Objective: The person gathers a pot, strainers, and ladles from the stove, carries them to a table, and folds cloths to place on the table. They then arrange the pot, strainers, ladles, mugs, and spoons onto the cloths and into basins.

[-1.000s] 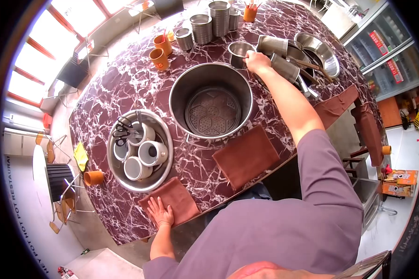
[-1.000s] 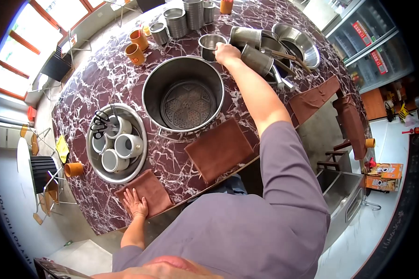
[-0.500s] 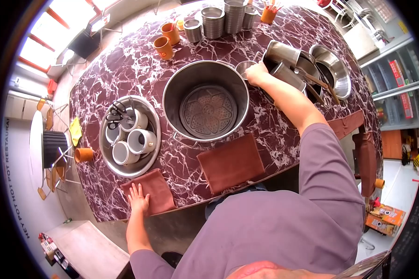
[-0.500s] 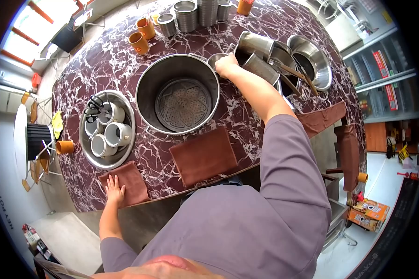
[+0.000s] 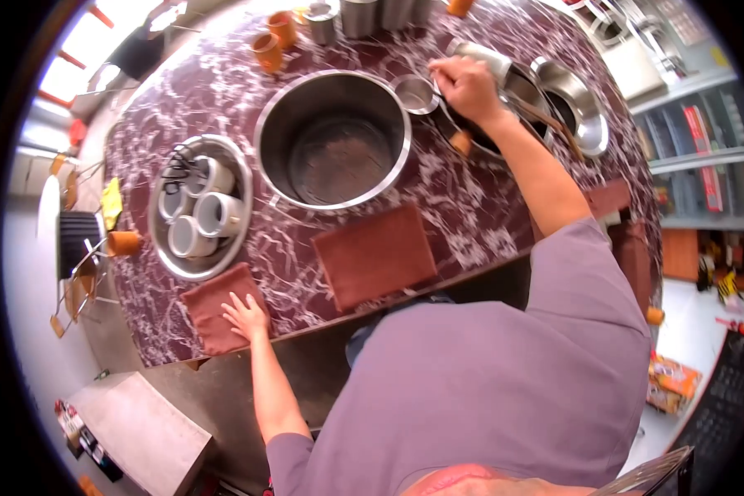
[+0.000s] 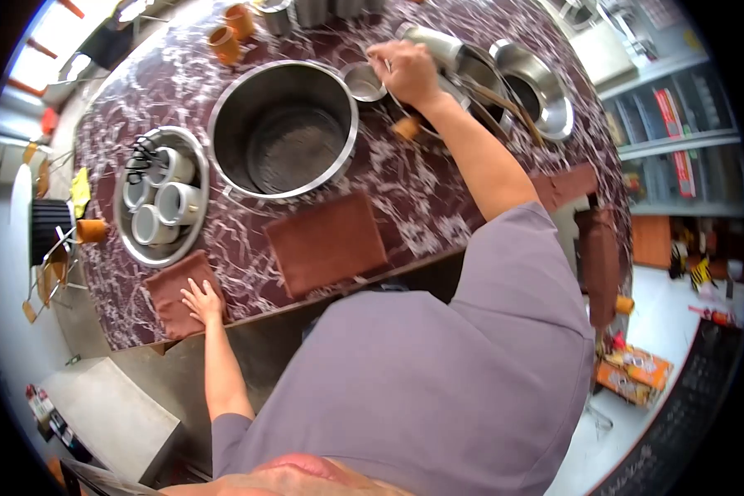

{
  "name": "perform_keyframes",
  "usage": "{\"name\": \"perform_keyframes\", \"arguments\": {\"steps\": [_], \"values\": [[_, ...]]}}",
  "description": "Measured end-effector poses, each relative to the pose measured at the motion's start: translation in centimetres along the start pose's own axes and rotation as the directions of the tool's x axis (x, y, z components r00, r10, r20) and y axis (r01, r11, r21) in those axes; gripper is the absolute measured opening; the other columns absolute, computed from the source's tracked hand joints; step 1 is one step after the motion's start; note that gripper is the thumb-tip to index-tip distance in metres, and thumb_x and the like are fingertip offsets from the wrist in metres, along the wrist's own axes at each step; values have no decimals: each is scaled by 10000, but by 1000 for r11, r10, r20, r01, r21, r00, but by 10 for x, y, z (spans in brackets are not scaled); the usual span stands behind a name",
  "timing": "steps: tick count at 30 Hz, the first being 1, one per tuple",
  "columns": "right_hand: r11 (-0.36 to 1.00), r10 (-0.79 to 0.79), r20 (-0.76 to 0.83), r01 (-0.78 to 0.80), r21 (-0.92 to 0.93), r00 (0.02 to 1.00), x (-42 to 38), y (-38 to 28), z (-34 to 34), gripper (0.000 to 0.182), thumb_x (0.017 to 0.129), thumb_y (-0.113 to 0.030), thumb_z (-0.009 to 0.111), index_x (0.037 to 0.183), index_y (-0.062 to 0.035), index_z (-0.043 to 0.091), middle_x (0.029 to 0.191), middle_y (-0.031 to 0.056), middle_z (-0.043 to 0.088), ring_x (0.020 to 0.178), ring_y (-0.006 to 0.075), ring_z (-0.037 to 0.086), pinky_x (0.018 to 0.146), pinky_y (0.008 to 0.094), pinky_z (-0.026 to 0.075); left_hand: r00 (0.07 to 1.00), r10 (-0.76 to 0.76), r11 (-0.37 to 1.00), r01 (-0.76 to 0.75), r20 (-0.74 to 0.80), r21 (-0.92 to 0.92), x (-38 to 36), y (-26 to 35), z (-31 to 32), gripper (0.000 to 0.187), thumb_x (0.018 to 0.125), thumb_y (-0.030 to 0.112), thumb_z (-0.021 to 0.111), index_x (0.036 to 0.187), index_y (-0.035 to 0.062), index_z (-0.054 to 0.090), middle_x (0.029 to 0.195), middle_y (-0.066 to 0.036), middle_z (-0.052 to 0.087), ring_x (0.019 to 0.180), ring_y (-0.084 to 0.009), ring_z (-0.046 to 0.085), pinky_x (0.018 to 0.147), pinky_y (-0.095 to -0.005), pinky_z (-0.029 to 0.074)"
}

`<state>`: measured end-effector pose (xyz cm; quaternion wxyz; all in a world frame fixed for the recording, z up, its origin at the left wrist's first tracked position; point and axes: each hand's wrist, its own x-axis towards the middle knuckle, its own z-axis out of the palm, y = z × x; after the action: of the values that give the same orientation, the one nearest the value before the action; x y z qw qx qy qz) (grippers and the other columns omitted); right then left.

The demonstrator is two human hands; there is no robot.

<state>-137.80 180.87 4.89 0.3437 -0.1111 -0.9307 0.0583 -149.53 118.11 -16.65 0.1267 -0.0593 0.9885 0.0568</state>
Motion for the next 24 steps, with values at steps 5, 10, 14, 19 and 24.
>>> {"name": "perform_keyframes", "arguments": {"steps": [5,10,14,19,24], "values": [[905,422,-87,-413,102,902,-140,27,-117,118,863,-191,606,894,-91,662,813,74,674,747,253,649,671,410,492,998,5,1000,-5,-58,-4,-13,17,9,628,943,512,423,1481,209,309,1561,-204,141,1439,-409,96,1078,-668,138],[527,834,288,-525,-668,471,-370,58,-117,278,868,-275,570,1054,-70,588,1062,179,635,889,385,645,767,483,515,624,663,628,-764,-413,-147,-99,116,16,474,867,231,619,1296,54,526,1471,-255,325,1372,-454,260,1130,-513,211],[490,871,345,-594,-638,349,-429,64,-105,278,840,-186,522,1063,-27,566,1097,233,607,963,418,625,841,507,500,449,844,337,-870,-295,-360,-220,188,25,348,848,125,635,1182,42,589,1411,-219,422,1324,-414,361,1096,-468,301],[503,827,460,-791,-349,323,-365,42,-89,365,770,-311,586,1033,-68,657,1043,188,668,1006,364,628,882,461,490,479,877,342,-580,30,-740,-330,214,40,235,870,135,631,1072,17,648,1045,-155,651,987,-277,630,878,-350,491],[464,561,528,-771,436,637,-335,1,-51,370,807,-200,623,1144,-49,617,1075,154,660,965,303,641,878,372,498,366,695,686,-81,619,-723,-384,235,85,389,919,287,597,1193,12,610,1014,-109,686,878,-162,643,781,-293,503]]}}
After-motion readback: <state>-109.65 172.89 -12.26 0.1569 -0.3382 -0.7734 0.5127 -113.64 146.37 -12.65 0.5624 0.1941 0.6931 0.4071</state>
